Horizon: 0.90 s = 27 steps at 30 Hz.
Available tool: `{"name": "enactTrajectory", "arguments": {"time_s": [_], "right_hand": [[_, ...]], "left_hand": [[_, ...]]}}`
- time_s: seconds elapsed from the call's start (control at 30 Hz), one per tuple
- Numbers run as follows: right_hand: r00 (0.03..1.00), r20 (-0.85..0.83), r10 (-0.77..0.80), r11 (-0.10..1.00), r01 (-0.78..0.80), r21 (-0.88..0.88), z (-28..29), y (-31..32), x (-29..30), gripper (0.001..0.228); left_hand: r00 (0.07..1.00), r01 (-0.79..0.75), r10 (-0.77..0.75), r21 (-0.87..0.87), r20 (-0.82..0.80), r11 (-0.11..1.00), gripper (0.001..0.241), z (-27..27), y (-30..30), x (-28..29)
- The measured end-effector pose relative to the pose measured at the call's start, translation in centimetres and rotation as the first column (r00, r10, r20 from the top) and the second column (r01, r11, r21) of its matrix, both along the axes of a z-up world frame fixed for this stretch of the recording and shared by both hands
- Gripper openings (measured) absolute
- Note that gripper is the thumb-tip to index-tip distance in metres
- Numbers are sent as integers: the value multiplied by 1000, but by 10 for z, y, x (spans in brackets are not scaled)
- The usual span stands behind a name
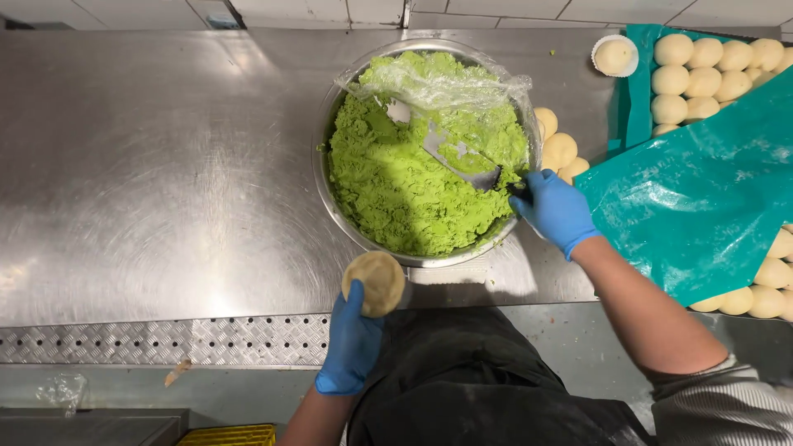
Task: The person is preparing dough buns by filling them with a green paste and placing them into paper liners.
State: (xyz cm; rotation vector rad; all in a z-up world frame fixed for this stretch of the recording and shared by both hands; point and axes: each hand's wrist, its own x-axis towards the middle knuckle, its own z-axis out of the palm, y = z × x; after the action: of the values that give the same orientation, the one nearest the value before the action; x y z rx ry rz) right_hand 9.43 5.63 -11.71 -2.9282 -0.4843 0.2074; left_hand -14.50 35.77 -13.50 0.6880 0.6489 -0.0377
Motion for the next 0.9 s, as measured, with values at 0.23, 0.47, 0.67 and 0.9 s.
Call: {"name": "enactTrajectory", "arguments": {"time_s": [0.23, 0.47, 0.67, 0.9], "right_hand": [[979, 69, 191, 954, -168, -249, 117, -6, -1, 36], [966, 86, 244, 891, -188, -414, 177, 12, -3, 38], [962, -58, 268, 904, -272, -331, 170, 30, 48, 38], [880, 40, 473, 707, -351, -614, 103, 25, -64, 23]], "left_hand": [[998, -55, 56, -40, 24, 998, 65, 11, 14, 19], [998, -36, 39, -77, 40, 996, 66, -10, 20, 22], [999, -33, 34, -76, 17, 997, 66, -3, 21, 29], [996, -28, 35, -80, 81, 996, 67, -1, 13, 38]]}}
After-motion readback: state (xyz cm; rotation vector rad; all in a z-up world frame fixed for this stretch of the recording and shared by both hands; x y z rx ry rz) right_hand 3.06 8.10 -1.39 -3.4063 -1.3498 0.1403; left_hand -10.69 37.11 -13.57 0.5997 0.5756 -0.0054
